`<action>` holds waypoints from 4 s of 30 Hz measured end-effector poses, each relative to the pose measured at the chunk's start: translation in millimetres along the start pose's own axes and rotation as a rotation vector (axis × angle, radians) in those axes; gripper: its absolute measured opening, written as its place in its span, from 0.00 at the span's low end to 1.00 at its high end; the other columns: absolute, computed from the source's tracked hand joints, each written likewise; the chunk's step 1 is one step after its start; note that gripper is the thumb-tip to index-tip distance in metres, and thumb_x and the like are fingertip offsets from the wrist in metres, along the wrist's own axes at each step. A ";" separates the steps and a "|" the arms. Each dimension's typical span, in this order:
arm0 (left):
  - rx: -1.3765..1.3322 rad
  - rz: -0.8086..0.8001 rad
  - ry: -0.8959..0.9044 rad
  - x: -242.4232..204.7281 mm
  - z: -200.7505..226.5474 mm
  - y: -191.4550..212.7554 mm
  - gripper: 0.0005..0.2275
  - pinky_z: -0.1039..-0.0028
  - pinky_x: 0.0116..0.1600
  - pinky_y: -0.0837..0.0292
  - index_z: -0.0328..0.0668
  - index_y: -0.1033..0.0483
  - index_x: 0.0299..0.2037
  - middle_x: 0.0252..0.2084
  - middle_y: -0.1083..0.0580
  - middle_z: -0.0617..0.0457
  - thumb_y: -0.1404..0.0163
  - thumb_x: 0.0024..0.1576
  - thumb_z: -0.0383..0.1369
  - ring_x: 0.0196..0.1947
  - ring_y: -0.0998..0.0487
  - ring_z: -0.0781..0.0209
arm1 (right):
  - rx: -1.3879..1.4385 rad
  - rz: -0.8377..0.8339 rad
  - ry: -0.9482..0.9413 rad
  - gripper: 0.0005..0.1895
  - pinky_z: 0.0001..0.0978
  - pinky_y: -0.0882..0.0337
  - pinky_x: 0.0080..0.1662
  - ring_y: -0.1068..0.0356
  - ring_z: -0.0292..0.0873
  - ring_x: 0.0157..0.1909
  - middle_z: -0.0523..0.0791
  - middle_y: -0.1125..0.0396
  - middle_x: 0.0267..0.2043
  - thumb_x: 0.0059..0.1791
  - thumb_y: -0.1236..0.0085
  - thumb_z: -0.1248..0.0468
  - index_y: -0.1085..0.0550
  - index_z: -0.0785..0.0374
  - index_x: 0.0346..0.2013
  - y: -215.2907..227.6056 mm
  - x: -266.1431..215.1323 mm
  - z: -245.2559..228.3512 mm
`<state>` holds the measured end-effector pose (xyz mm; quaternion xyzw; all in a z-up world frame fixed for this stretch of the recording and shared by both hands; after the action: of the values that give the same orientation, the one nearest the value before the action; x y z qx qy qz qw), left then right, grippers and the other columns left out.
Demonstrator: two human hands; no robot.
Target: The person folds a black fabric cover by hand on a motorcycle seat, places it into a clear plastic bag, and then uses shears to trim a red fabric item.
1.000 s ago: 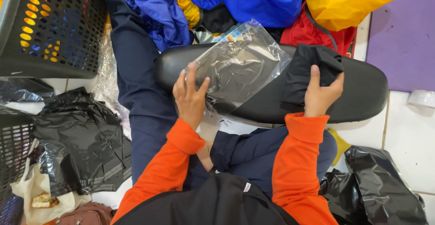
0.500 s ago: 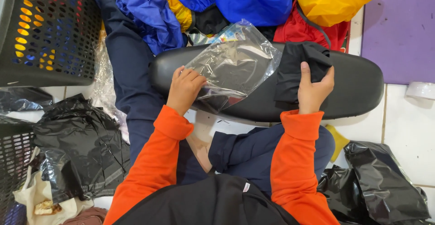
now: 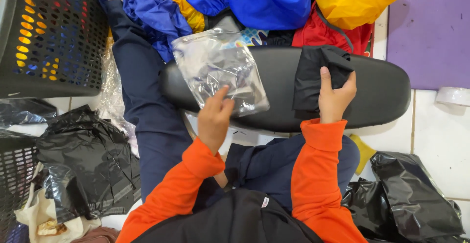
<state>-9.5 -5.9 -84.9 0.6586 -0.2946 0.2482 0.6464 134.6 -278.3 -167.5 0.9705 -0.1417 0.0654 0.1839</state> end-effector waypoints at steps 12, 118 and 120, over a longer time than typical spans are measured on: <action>0.015 -0.475 0.010 -0.9 18.0 -33.9 0.20 0.78 0.34 0.24 0.42 0.22 0.55 0.58 0.26 0.48 0.42 0.52 0.19 0.36 0.24 0.59 | 0.092 -0.285 -0.304 0.41 0.53 0.52 0.73 0.54 0.61 0.77 0.66 0.50 0.73 0.54 0.38 0.59 0.48 0.78 0.72 -7.7 -13.3 -36.3; 0.258 -0.185 -0.198 66.1 96.2 -6.1 0.34 0.87 0.21 0.36 0.50 0.38 0.73 0.75 0.40 0.59 0.58 0.52 0.17 0.21 0.35 0.72 | 0.836 -0.296 -0.198 0.24 0.47 0.29 0.61 0.33 0.53 0.62 0.63 0.34 0.61 0.49 0.42 0.78 0.32 0.77 0.61 -48.5 -57.2 -18.4; 0.244 -0.169 -0.195 62.7 95.1 -2.8 0.34 0.86 0.20 0.37 0.51 0.37 0.72 0.74 0.38 0.60 0.58 0.52 0.17 0.21 0.35 0.71 | 0.848 -0.314 -0.210 0.24 0.48 0.29 0.61 0.33 0.54 0.63 0.63 0.35 0.61 0.50 0.42 0.78 0.32 0.77 0.61 -47.9 -57.6 -16.9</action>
<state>31.4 -105.1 -46.4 0.7756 -0.2669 0.1620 0.5485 92.8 -214.7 -178.4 0.9711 0.0282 -0.0094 -0.2366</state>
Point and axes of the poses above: each hand's wrist, its own x-axis towards the middle knuckle, its own y-axis out of the back of the hand, z = x × y, the point moved 3 cm from there along x, towards the middle knuckle
